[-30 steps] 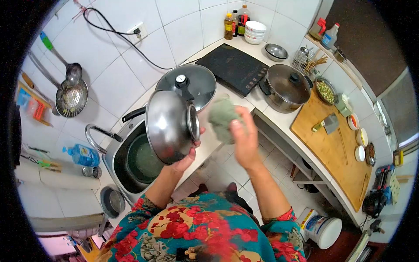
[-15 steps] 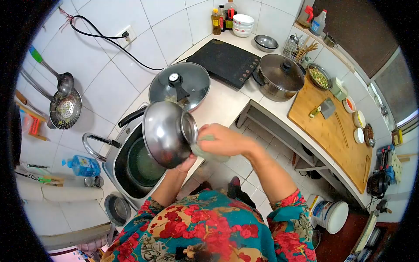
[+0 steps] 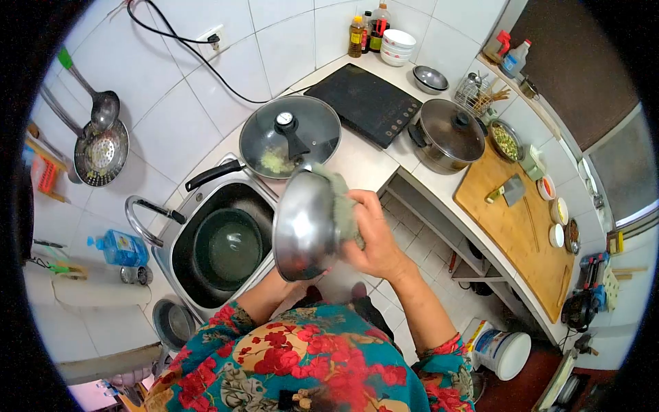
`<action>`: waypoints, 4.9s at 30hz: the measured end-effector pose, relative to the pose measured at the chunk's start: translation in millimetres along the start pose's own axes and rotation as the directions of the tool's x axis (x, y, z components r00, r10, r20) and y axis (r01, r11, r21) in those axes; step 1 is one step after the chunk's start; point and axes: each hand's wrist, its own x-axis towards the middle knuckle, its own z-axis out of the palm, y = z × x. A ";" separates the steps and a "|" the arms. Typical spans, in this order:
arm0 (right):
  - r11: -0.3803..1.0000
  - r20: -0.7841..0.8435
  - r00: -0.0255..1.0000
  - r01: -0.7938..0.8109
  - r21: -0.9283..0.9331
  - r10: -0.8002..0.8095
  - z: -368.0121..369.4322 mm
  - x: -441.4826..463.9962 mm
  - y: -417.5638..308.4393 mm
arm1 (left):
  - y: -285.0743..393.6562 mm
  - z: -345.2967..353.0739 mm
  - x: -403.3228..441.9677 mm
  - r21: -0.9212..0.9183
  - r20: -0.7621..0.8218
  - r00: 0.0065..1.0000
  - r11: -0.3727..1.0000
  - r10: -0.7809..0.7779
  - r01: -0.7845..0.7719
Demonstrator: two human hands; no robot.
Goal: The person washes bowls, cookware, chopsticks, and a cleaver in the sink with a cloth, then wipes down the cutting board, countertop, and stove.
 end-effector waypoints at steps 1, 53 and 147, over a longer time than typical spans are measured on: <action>0.998 -0.062 0.997 -0.045 -0.038 0.043 1.6 -2.3 -1.1 | -2.7 -14.0 2.4 0.056 -0.003 1.000 0.998 -0.023 0.023; 0.471 -0.470 0.045 -0.149 0.869 0.882 -266.9 -180.2 211.3 | 34.7 -1.0 644.4 0.972 -0.180 0.790 0.229 0.586 0.051; 0.661 -0.416 -0.539 0.416 0.625 0.733 -674.2 -654.4 413.8 | -424.3 173.1 446.3 0.774 -0.483 0.835 0.574 0.264 0.266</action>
